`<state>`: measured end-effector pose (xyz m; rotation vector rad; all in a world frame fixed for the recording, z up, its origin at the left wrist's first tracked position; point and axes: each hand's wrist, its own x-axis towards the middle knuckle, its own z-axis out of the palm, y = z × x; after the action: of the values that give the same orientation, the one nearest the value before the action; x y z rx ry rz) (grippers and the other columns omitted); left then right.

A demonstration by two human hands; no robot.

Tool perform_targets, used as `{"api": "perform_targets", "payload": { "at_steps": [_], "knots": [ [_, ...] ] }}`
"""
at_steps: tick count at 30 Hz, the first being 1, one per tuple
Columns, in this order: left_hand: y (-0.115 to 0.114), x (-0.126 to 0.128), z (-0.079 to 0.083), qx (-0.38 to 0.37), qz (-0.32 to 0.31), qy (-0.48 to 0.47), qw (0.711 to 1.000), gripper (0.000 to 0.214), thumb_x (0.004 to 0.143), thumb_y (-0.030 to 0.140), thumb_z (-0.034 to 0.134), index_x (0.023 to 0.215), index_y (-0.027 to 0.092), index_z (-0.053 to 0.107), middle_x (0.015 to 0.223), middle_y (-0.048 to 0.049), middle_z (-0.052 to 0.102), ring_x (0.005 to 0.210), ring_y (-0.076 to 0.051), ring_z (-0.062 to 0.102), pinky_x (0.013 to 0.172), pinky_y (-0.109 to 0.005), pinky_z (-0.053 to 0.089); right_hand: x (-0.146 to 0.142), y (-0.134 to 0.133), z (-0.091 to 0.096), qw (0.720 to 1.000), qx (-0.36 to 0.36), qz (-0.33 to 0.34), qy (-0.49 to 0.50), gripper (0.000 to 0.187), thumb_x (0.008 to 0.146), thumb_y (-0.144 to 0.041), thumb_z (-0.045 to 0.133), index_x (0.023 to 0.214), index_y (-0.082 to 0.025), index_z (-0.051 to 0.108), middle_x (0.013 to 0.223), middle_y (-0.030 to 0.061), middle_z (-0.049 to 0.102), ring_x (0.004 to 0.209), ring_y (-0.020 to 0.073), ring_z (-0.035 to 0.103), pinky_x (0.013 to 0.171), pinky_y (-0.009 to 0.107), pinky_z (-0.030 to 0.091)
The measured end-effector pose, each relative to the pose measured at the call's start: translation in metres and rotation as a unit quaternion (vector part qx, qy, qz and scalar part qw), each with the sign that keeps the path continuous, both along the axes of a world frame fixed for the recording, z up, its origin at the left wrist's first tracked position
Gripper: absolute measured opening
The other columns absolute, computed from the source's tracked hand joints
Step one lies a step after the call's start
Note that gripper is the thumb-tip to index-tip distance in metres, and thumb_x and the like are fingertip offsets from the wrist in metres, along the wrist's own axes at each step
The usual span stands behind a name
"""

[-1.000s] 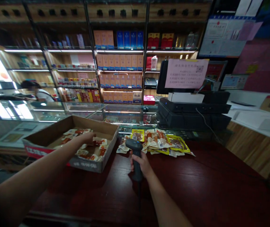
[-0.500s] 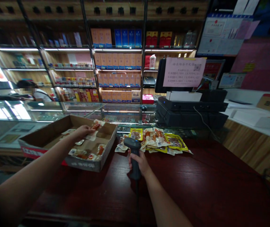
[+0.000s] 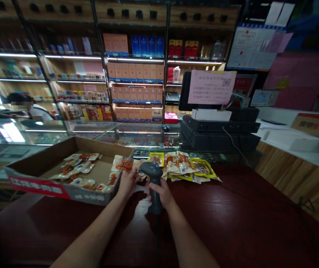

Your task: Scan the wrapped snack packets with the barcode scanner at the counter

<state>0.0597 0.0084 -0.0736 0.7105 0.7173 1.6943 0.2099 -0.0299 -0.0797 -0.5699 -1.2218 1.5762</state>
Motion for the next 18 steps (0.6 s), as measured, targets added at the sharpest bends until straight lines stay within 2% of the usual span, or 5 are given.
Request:
{"api": "perform_targets", "payload": {
  "at_steps": [2,5,11,15,18],
  "knots": [
    [0.005,0.000,-0.013,-0.003,0.013,-0.001,1.000,0.043,0.058,0.036,0.078,0.087,0.019,0.052,0.079,-0.0013,0.066,0.061,-0.011,0.061,0.057,-0.023,0.050,0.002,0.003,0.000,0.999,-0.003,0.012,-0.041,0.038,0.069,-0.040,0.068,0.093,-0.014,0.055,0.053,-0.0015,0.062,0.036,0.0120,0.054,0.035,0.021,0.043],
    [0.010,-0.003,-0.022,0.007,0.024,0.016,1.000,0.041,0.060,0.038,0.076,0.087,0.019,0.052,0.080,-0.0013,0.065,0.059,-0.010,0.060,0.055,-0.022,0.049,0.006,0.006,0.003,0.994,-0.013,0.016,-0.109,0.037,0.067,-0.041,0.069,0.090,-0.016,0.054,0.051,-0.0027,0.061,0.035,0.0124,0.054,0.034,0.021,0.042],
    [0.016,-0.006,-0.026,0.029,0.029,0.024,0.999,0.037,0.065,0.039,0.073,0.087,0.019,0.052,0.076,-0.0010,0.063,0.056,-0.009,0.058,0.054,-0.021,0.048,0.015,0.005,0.012,0.988,-0.032,0.011,-0.152,0.033,0.067,-0.041,0.066,0.086,-0.016,0.054,0.048,-0.0039,0.059,0.034,0.0116,0.053,0.033,0.019,0.040],
    [0.018,-0.004,-0.027,0.028,0.033,0.035,0.998,0.026,0.070,0.037,0.069,0.079,0.017,0.055,0.060,0.0012,0.057,0.048,-0.009,0.052,0.049,-0.020,0.045,0.018,0.003,0.015,0.987,-0.045,0.014,-0.157,0.033,0.066,-0.041,0.066,0.084,-0.017,0.053,0.048,-0.0036,0.059,0.033,0.0119,0.052,0.032,0.019,0.040],
    [0.019,-0.002,-0.024,-0.036,0.080,0.029,0.996,0.018,0.073,0.032,0.066,0.072,0.016,0.058,0.053,0.0010,0.054,0.045,-0.009,0.050,0.047,-0.021,0.044,0.018,0.003,0.015,0.987,-0.047,0.012,-0.154,0.032,0.067,-0.041,0.066,0.083,-0.016,0.053,0.048,-0.0032,0.059,0.033,0.0122,0.052,0.032,0.020,0.040]
  ]
}}
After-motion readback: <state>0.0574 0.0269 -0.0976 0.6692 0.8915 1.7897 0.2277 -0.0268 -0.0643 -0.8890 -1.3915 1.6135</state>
